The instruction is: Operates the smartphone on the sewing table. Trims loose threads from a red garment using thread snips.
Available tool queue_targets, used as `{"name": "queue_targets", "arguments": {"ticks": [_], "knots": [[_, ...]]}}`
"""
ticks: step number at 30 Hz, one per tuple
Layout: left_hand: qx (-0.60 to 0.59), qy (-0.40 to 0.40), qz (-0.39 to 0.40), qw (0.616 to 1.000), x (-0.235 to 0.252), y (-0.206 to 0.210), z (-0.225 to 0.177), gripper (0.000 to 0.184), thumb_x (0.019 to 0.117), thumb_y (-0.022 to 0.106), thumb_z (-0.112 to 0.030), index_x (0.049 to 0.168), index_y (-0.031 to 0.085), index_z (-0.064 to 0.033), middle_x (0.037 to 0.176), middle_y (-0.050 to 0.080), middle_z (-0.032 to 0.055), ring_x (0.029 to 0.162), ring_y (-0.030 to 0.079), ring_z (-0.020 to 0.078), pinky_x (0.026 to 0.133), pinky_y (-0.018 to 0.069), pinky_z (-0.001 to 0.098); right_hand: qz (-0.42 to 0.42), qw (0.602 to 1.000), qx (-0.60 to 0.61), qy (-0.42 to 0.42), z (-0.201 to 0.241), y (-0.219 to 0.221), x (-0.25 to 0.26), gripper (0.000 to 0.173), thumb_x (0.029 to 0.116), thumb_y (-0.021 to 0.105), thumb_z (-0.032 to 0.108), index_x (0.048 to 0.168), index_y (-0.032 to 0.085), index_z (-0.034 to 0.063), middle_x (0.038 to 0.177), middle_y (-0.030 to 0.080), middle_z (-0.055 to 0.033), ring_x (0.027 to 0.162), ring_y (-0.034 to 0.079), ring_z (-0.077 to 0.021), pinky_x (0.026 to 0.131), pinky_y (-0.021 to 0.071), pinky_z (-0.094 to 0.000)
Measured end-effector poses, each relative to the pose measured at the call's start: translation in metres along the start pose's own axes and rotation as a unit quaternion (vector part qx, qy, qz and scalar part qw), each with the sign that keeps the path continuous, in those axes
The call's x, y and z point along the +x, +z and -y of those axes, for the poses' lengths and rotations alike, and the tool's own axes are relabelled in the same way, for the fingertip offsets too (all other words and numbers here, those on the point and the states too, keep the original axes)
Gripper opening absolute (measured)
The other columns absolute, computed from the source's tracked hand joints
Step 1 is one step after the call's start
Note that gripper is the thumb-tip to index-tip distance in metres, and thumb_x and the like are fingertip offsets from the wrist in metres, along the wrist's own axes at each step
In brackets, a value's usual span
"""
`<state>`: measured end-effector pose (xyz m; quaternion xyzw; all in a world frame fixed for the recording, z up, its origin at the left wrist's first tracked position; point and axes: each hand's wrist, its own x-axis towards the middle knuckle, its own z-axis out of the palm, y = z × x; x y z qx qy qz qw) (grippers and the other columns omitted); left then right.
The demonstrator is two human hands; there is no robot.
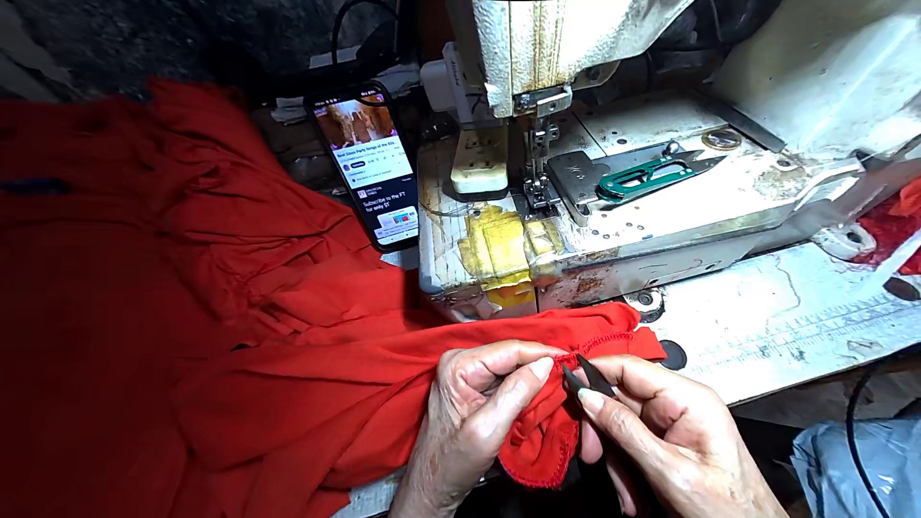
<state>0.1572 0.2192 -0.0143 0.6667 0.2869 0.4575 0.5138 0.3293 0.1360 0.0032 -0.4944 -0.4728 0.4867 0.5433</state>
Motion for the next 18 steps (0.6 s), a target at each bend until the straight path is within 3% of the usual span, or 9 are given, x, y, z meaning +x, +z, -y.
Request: {"name": "queue_targets", "arguments": {"ticks": [3,8,11,15,16,18], "knots": [[0.0,0.004,-0.001,1.0,0.0,-0.001,0.002,0.022,0.0957,0.059,-0.01,0.095,0.08,-0.0062,0.081,0.075,0.0023,0.071,0.068,0.0042,0.065,0.0566,0.0182,-0.014,1.0,0.003,-0.003,0.001,0.004,0.0,0.013,0.101,0.056,0.003,0.109,0.066,0.0007,0.069,0.066,0.0053,0.046,0.054,-0.0001,0.038,0.0454,-0.0165],[-0.044,-0.026,-0.004,0.999,0.001,-0.003,-0.001,0.021,0.0957,0.059,-0.012,0.094,0.08,-0.0078,0.077,0.072,0.0024,0.068,0.065,0.0034,0.063,0.0547,0.0175,0.022,0.992,0.052,-0.109,-0.021,0.004,0.005,0.014,0.1038,0.053,0.004,0.111,0.063,-0.0037,0.08,0.069,0.0002,0.053,0.057,0.0008,0.044,0.0476,-0.0146],[-0.053,-0.022,0.004,0.998,0.0,-0.004,0.0,0.019,0.096,0.061,-0.014,0.095,0.079,-0.0077,0.079,0.072,0.0027,0.069,0.066,0.0033,0.064,0.055,0.0173,0.021,0.992,0.049,-0.111,-0.022,0.005,0.005,0.014,0.1043,0.053,0.004,0.111,0.063,-0.0036,0.081,0.07,-0.0006,0.054,0.058,0.0003,0.045,0.0488,-0.0151],[-0.042,-0.01,0.01,0.999,0.0,-0.004,0.001,0.019,0.0968,0.061,-0.013,0.096,0.08,-0.0076,0.079,0.072,0.0018,0.068,0.065,0.0028,0.063,0.0549,0.0173,-0.032,0.995,-0.045,-0.084,-0.012,0.009,0.005,0.017,0.1039,0.054,0.009,0.104,0.068,-0.0008,0.077,0.069,0.0018,0.056,0.06,-0.0016,0.046,0.0504,-0.0187],[-0.042,-0.009,0.012,0.999,0.0,-0.005,0.001,0.02,0.097,0.061,-0.014,0.096,0.08,-0.0075,0.079,0.073,0.0018,0.069,0.066,0.0029,0.064,0.0552,0.0175,-0.028,0.997,-0.019,-0.066,-0.01,0.009,0.005,0.015,0.1033,0.054,0.009,0.103,0.068,0.0017,0.074,0.067,0.0042,0.054,0.058,-0.0001,0.045,0.0485,-0.0171],[-0.041,-0.006,0.018,0.999,0.0,-0.006,0.002,0.02,0.0976,0.061,-0.015,0.097,0.079,-0.0078,0.081,0.073,0.0015,0.071,0.067,0.0032,0.066,0.0562,0.0178,0.036,0.987,0.156,-0.024,-0.007,0.002,0.009,0.011,0.1014,0.054,0.008,0.099,0.065,0.0064,0.067,0.063,0.0068,0.049,0.053,0.0045,0.043,0.0416,-0.0113]]}}
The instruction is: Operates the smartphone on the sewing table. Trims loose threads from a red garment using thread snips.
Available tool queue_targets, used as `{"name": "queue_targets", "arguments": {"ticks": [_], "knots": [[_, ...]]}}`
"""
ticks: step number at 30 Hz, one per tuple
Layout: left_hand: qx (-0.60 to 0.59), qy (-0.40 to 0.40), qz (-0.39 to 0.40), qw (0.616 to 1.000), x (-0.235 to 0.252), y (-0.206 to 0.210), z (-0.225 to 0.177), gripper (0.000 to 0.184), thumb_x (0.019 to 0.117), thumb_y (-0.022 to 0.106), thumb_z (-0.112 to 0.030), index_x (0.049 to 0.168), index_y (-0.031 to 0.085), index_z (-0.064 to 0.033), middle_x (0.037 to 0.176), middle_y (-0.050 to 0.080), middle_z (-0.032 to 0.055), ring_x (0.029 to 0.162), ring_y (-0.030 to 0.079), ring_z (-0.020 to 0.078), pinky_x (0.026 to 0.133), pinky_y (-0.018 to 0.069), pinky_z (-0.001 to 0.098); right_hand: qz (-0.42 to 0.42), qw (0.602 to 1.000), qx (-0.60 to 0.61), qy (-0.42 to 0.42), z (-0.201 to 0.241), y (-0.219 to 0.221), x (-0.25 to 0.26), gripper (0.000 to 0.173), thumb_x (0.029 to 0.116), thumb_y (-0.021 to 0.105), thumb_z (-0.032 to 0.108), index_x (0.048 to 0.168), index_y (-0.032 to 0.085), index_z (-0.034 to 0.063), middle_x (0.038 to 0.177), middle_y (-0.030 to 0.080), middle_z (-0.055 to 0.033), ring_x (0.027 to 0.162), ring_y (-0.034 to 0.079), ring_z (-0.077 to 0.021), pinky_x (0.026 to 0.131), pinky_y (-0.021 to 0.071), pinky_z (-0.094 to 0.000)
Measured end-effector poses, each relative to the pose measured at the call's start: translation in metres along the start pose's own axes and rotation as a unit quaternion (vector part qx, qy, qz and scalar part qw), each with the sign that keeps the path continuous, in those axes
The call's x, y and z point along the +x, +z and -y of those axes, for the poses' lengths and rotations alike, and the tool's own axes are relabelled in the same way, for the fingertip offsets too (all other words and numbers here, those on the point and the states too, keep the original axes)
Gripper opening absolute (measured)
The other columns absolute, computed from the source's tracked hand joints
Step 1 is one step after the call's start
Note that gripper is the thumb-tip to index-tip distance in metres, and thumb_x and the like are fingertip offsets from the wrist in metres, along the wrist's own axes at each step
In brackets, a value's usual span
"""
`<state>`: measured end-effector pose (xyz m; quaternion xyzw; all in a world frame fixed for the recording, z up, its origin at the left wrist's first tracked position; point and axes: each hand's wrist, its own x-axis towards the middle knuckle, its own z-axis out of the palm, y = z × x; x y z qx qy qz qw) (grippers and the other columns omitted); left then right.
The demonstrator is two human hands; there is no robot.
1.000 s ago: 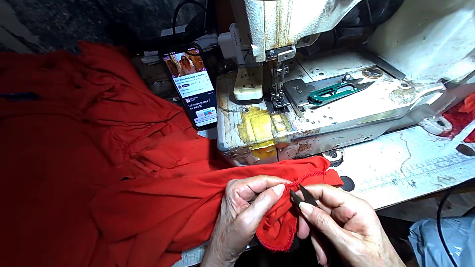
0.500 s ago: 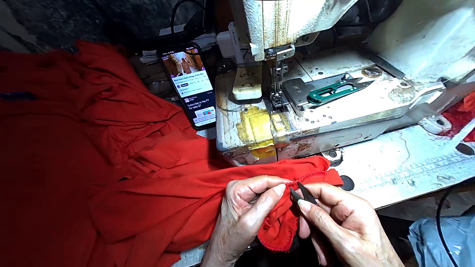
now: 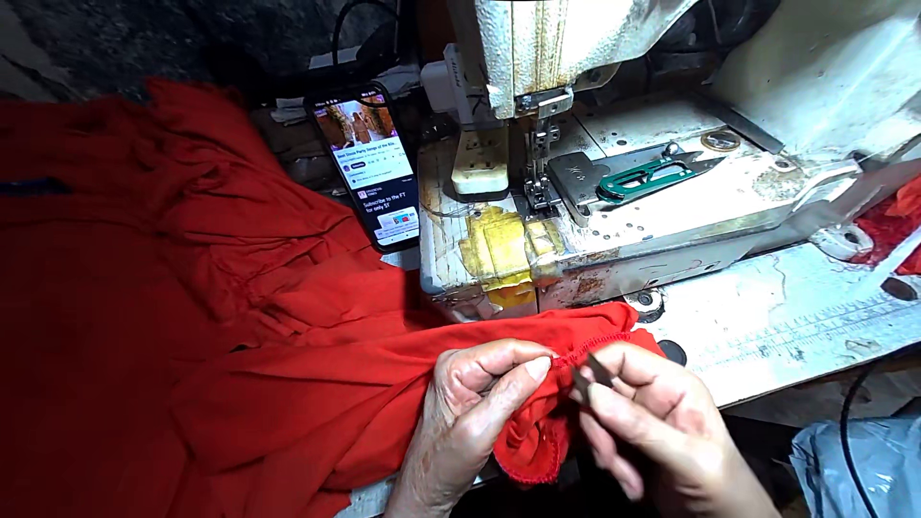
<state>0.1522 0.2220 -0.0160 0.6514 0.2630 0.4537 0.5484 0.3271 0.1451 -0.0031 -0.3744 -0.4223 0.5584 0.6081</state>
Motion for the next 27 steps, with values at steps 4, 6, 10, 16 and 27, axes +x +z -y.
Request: {"name": "queue_targets", "arguments": {"ticks": [4,6,10,16,27], "knots": [[0.01,0.002,-0.009,1.0,0.0,0.001,0.0,0.019,0.0979,0.061,-0.015,0.098,0.079,-0.0089,0.081,0.073,0.0013,0.071,0.066,0.003,0.066,0.0556,0.0171,0.062,0.992,0.089,-0.064,-0.001,-0.014,0.006,0.01,0.1039,0.057,0.012,0.105,0.065,0.0052,0.069,0.065,0.0001,0.052,0.057,0.0022,0.046,0.0469,-0.0117],[0.001,0.002,-0.013,1.0,0.001,0.001,-0.001,0.02,0.0978,0.061,-0.013,0.097,0.079,-0.0073,0.083,0.074,0.0031,0.073,0.068,0.0041,0.067,0.0565,0.018,0.011,0.996,0.02,-0.087,0.0,-0.014,0.006,0.012,0.1049,0.054,0.009,0.106,0.064,0.003,0.069,0.064,-0.0025,0.05,0.056,-0.0008,0.045,0.0478,-0.0141],[-0.004,0.001,-0.013,1.0,0.0,0.002,-0.001,0.021,0.0977,0.06,-0.014,0.096,0.079,-0.007,0.083,0.074,0.0033,0.073,0.068,0.0044,0.067,0.0564,0.0181,-0.016,0.992,-0.103,-0.075,-0.003,-0.011,-0.002,0.01,0.1047,0.053,0.007,0.108,0.062,0.0024,0.074,0.067,0.0019,0.051,0.058,-0.0003,0.044,0.0489,-0.0151],[-0.012,-0.003,-0.01,1.0,0.0,0.002,-0.002,0.022,0.0981,0.059,-0.014,0.096,0.079,-0.006,0.083,0.074,0.0045,0.073,0.068,0.0058,0.067,0.057,0.0195,-0.029,0.978,-0.196,-0.064,-0.002,-0.006,-0.005,0.015,0.1028,0.056,0.009,0.104,0.067,-0.0005,0.073,0.068,0.0035,0.054,0.057,0.0019,0.046,0.0466,-0.0148],[0.016,0.017,0.001,1.0,0.0,0.001,0.0,0.022,0.0986,0.059,-0.015,0.098,0.079,-0.0066,0.087,0.075,0.003,0.078,0.069,0.005,0.072,0.0575,0.0193,-0.045,0.998,-0.038,-0.006,0.001,0.0,-0.002,0.011,0.1038,0.054,0.006,0.102,0.064,0.0018,0.066,0.065,0.003,0.046,0.053,0.0012,0.04,0.0437,-0.014]]}}
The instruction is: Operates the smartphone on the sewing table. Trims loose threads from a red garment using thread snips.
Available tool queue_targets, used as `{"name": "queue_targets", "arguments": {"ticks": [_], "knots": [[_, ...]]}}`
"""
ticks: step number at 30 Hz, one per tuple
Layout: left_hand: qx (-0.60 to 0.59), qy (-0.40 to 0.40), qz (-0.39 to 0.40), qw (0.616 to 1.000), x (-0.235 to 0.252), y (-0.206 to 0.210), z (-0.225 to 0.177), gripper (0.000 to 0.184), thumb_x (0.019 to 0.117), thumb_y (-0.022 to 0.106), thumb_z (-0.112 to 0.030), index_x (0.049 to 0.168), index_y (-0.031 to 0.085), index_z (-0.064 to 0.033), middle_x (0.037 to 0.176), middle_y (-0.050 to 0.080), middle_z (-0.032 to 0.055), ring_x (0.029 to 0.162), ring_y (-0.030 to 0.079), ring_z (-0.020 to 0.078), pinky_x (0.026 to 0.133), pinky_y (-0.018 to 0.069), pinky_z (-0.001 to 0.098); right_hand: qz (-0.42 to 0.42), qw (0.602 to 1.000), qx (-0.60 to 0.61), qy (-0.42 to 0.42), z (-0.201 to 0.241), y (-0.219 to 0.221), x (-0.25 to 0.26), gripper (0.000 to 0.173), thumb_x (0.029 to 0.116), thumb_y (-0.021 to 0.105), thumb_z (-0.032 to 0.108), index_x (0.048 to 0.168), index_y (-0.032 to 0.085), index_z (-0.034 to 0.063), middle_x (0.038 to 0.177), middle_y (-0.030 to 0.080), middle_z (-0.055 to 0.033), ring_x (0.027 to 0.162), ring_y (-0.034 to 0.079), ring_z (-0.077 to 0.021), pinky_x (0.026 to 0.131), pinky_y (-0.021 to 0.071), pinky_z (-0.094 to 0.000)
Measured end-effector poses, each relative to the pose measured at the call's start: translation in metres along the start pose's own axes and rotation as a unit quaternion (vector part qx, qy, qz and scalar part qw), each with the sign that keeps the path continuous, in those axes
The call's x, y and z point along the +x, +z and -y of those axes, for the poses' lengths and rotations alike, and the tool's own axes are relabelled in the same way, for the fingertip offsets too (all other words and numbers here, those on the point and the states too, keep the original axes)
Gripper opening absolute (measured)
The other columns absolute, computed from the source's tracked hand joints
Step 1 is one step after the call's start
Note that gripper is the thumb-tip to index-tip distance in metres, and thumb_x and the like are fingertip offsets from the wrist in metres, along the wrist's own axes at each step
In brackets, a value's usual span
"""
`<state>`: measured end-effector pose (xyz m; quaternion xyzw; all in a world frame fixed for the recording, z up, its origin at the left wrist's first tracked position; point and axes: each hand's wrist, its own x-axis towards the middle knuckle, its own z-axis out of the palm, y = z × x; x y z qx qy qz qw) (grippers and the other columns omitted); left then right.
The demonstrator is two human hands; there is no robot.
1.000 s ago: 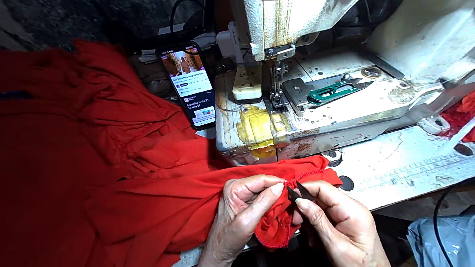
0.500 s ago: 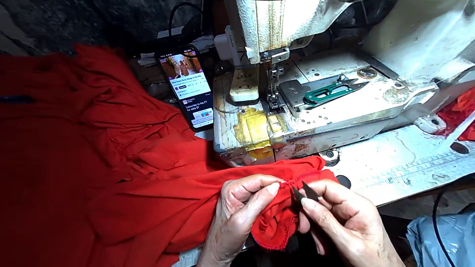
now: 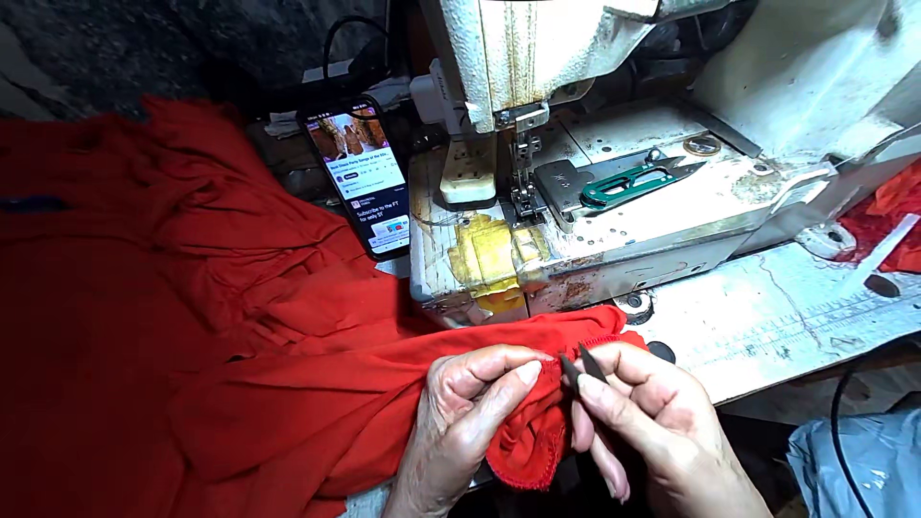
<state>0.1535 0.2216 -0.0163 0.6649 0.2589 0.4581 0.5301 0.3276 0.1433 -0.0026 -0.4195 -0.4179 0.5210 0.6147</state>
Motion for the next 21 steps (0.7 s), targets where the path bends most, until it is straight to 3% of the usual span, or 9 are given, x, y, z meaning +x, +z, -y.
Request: {"name": "queue_targets", "arguments": {"ticks": [2,6,10,16,21], "knots": [[0.001,-0.006,-0.014,1.0,0.0,0.001,0.0,0.021,0.0985,0.06,-0.015,0.096,0.079,-0.0067,0.085,0.074,0.0035,0.077,0.068,0.0055,0.07,0.057,0.0194,0.016,0.998,0.051,-0.042,-0.008,-0.003,0.001,0.009,0.105,0.052,0.004,0.107,0.06,0.0013,0.07,0.066,-0.0002,0.048,0.056,-0.0005,0.041,0.0468,-0.0145],[0.007,0.003,0.0,1.0,0.0,-0.001,0.0,0.02,0.0956,0.061,-0.016,0.098,0.078,-0.0069,0.085,0.073,0.0019,0.076,0.068,0.0041,0.069,0.0559,0.0178,0.0,0.997,-0.031,-0.068,-0.01,-0.006,-0.001,0.009,0.1037,0.054,0.006,0.105,0.062,0.0021,0.072,0.067,0.0024,0.049,0.056,0.0005,0.042,0.0465,-0.0145],[0.049,0.022,-0.006,0.999,0.0,0.002,0.001,0.015,0.0884,0.071,-0.018,0.097,0.078,-0.0083,0.085,0.075,-0.0003,0.077,0.07,0.0047,0.07,0.0587,0.0186,-0.015,0.996,-0.061,-0.069,-0.002,-0.009,-0.006,0.008,0.1031,0.054,0.004,0.106,0.061,0.0026,0.071,0.066,0.0037,0.049,0.055,0.001,0.042,0.0463,-0.0139],[0.065,-0.003,-0.057,0.996,0.002,0.012,-0.002,0.015,0.0911,0.065,-0.016,0.086,0.078,-0.0108,0.076,0.071,-0.0019,0.07,0.066,0.0023,0.064,0.0542,0.0163,0.017,0.989,-0.134,-0.058,0.001,-0.005,-0.009,0.013,0.102,0.056,0.007,0.107,0.065,-0.0001,0.074,0.067,0.0043,0.053,0.057,0.0019,0.044,0.0457,-0.0152],[0.087,-0.009,-0.079,0.993,0.002,0.014,-0.003,0.023,0.0965,0.06,-0.016,0.082,0.076,-0.0117,0.065,0.065,-0.0037,0.059,0.059,0.0008,0.054,0.0482,0.0151,-0.007,0.986,-0.169,-0.012,0.001,-0.003,-0.006,0.016,0.1029,0.056,0.012,0.108,0.067,0.0023,0.072,0.067,0.0059,0.052,0.056,0.0008,0.043,0.0452,-0.0168]]}}
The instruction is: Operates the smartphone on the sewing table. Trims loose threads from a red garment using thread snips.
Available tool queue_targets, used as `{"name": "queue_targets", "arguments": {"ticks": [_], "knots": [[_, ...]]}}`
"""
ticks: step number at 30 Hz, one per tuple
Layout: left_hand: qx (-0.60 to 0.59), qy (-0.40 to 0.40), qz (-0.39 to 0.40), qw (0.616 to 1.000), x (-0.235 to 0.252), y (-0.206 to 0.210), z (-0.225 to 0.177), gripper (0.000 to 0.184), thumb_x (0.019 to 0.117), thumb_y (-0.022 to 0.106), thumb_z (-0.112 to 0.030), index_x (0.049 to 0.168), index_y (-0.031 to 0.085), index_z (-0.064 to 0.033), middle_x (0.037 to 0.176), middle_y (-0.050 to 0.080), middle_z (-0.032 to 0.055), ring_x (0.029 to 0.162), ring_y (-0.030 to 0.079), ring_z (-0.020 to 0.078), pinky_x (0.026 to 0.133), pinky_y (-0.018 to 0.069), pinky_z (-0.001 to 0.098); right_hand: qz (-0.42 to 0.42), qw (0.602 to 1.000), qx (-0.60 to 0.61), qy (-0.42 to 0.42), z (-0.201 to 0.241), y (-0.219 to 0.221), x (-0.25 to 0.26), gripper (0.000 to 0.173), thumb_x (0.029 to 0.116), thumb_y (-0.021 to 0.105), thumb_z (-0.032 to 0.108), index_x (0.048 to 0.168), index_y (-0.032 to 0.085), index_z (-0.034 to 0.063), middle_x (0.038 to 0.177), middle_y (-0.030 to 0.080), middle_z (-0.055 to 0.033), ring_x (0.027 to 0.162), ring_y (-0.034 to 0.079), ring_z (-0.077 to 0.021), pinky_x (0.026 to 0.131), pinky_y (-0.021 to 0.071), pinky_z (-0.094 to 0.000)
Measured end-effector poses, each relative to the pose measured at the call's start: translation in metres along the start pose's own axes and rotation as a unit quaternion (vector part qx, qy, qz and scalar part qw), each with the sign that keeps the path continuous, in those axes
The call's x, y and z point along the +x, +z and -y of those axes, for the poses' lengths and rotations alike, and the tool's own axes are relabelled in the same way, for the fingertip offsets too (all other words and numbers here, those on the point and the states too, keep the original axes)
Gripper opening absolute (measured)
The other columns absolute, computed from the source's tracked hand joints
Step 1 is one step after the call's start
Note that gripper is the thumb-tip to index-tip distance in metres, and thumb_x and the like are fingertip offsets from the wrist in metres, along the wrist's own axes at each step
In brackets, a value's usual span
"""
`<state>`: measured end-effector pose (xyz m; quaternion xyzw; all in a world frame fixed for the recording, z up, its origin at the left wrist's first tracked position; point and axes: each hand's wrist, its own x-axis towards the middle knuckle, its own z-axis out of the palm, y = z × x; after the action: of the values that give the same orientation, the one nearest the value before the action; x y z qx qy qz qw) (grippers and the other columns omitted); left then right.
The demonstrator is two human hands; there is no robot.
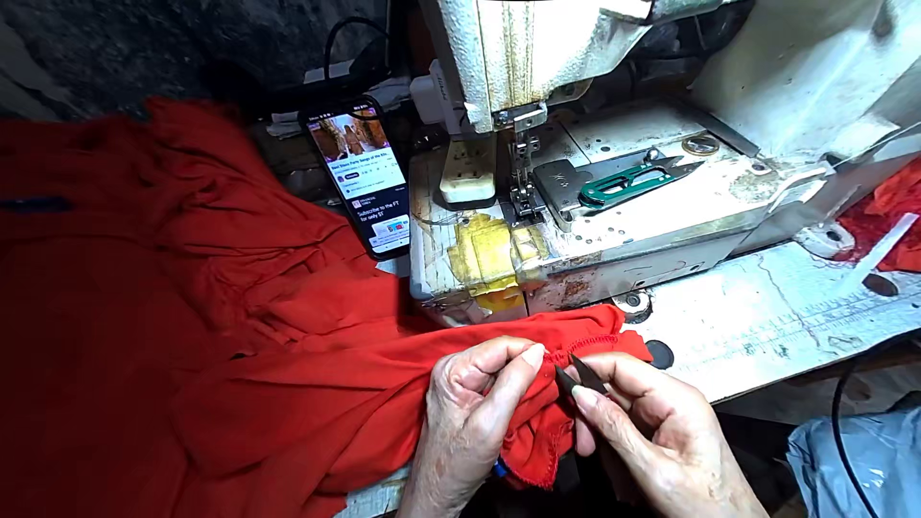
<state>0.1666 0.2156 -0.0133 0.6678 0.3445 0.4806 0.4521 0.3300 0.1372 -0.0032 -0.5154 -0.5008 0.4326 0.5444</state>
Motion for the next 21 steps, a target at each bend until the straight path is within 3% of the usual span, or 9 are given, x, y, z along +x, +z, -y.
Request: {"name": "queue_targets", "arguments": {"ticks": [3,7,14,18,21], "knots": [[-0.004,0.007,-0.001,1.0,0.0005,-0.0008,0.0013,0.027,0.0979,0.058,-0.017,0.076,0.073,-0.0115,0.062,0.061,-0.0034,0.057,0.057,0.0015,0.053,0.0473,0.0158,0.001,1.0,0.006,0.011,0.0007,-0.0015,-0.0005,0.017,0.1033,0.056,0.013,0.109,0.067,0.0019,0.073,0.067,0.0063,0.052,0.057,0.0009,0.043,0.0456,-0.0166],[-0.026,0.009,0.015,1.0,-0.0004,-0.0024,0.0033,0.027,0.0985,0.058,-0.017,0.079,0.074,-0.01,0.065,0.063,-0.0024,0.059,0.059,0.0017,0.055,0.0488,0.0161,-0.005,1.0,0.013,-0.022,-0.0002,-0.0003,-0.0017,0.016,0.1015,0.056,0.007,0.109,0.067,-0.0012,0.073,0.067,0.0047,0.053,0.057,0.0012,0.044,0.046,-0.0156],[-0.024,0.02,0.023,0.999,-0.0004,-0.0023,0.0028,0.025,0.0986,0.059,-0.018,0.083,0.077,-0.0104,0.068,0.066,-0.003,0.062,0.061,0.001,0.057,0.0505,0.0155,-0.003,1.0,-0.006,0.006,0.0049,-0.0003,-0.0006,0.016,0.1022,0.056,0.011,0.108,0.068,0.0013,0.072,0.067,0.0061,0.053,0.057,0.0012,0.045,0.0468,-0.0165],[-0.032,-0.019,-0.003,0.999,-0.0015,0.0,-0.004,0.021,0.0942,0.063,-0.019,0.08,0.077,-0.0101,0.066,0.066,-0.0013,0.061,0.063,0.0038,0.056,0.0523,0.0185,-0.009,1.0,-0.014,0.015,0.0079,0.0002,-0.0011,0.016,0.1014,0.056,0.01,0.108,0.068,0.0008,0.072,0.068,0.0056,0.053,0.058,0.0012,0.045,0.047,-0.0165],[-0.017,0.028,0.031,0.999,-0.0009,-0.0032,0.0041,0.023,0.099,0.061,-0.02,0.086,0.077,-0.0102,0.072,0.068,-0.0033,0.065,0.062,0.0009,0.06,0.0519,0.0156,-0.008,1.0,-0.013,0.027,0.0076,0.0008,-0.0002,0.016,0.102,0.056,0.012,0.107,0.068,0.004,0.069,0.066,0.007,0.051,0.056,0.001,0.044,0.0455,-0.0169]]}}
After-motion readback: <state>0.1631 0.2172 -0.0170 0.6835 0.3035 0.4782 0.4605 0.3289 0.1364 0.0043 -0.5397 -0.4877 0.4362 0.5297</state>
